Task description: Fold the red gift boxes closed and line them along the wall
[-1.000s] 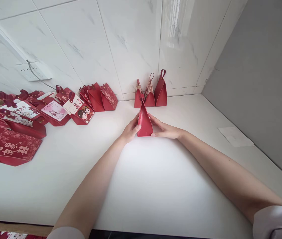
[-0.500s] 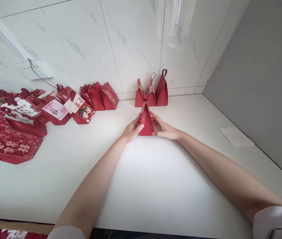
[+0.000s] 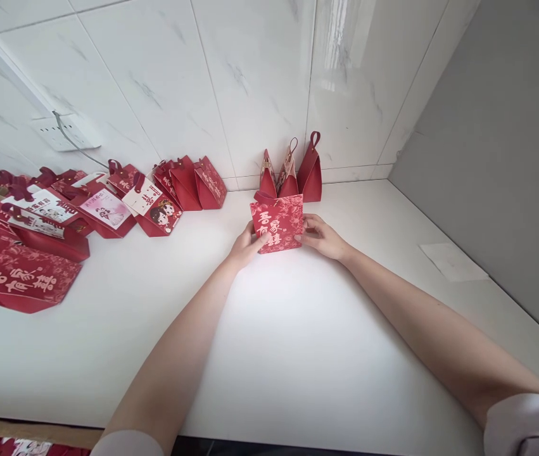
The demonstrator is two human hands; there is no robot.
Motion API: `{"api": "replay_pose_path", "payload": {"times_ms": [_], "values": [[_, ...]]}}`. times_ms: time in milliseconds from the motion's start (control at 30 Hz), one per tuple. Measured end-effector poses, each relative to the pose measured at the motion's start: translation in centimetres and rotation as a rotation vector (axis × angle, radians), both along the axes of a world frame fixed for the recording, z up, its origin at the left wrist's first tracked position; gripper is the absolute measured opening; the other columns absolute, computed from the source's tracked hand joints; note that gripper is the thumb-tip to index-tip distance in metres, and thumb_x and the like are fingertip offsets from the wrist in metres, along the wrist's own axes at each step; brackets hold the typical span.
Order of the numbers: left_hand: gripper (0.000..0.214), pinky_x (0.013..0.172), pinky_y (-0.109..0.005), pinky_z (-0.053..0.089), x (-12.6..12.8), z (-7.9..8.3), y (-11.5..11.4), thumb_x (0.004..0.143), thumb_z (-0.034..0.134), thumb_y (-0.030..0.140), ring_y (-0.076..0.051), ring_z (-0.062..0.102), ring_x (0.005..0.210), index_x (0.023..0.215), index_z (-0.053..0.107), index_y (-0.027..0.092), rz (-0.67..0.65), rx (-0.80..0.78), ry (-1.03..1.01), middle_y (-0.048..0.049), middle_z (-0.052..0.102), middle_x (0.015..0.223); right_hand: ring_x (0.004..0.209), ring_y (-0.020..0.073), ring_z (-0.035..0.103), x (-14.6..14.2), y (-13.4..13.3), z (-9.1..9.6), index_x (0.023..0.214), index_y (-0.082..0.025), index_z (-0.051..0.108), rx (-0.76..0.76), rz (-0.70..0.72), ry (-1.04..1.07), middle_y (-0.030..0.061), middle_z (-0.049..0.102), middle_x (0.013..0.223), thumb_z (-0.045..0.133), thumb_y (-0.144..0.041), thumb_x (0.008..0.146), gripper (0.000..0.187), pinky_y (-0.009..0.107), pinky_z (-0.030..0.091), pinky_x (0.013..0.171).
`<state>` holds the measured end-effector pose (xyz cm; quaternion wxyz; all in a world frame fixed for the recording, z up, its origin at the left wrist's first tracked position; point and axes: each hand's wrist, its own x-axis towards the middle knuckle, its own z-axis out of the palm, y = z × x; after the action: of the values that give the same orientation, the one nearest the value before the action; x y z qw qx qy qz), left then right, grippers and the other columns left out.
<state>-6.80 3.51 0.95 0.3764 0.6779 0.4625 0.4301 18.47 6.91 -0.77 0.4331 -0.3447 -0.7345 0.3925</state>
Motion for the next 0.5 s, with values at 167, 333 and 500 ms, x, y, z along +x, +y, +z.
{"api": "replay_pose_path", "payload": {"times_ms": [167, 333, 500], "values": [[0.062, 0.115, -0.038, 0.034, -0.1, 0.3, -0.1, 0.094, 0.033, 0.063, -0.025, 0.049, 0.133, 0.134, 0.054, 0.020, 0.076, -0.059, 0.027, -0.0071, 0.057, 0.139, 0.112, 0.0284, 0.060, -0.1, -1.0, 1.1, 0.091, -0.021, 0.067, -0.136, 0.283, -0.037, 0.0051, 0.068, 0.113, 0.066, -0.057, 0.082, 0.037, 0.048, 0.041, 0.106], [0.068, 0.119, -0.038, 0.030, 0.1, 0.2, 0.0, 0.095, 0.025, 0.063, -0.023, 0.039, 0.141, 0.140, 0.050, 0.018, 0.092, -0.074, 0.004, -0.0057, 0.048, 0.148, 0.113, 0.0284, 0.060, -0.6, -1.2, 1.3, 0.113, -0.022, 0.068, -0.255, 0.368, 0.006, 0.0040, 0.069, 0.118, 0.057, -0.060, 0.087, 0.047, 0.049, 0.040, 0.108], [0.064, 0.120, -0.037, 0.027, 0.2, 0.3, 0.0, 0.096, 0.027, 0.062, -0.023, 0.041, 0.140, 0.139, 0.050, 0.020, 0.096, -0.038, 0.022, -0.0041, 0.049, 0.147, 0.124, 0.0267, 0.055, -0.7, -1.0, 1.2, 0.130, -0.025, 0.061, -0.287, 0.437, 0.084, 0.0032, 0.063, 0.133, 0.055, -0.059, 0.090, 0.052, 0.048, 0.033, 0.115]]}}
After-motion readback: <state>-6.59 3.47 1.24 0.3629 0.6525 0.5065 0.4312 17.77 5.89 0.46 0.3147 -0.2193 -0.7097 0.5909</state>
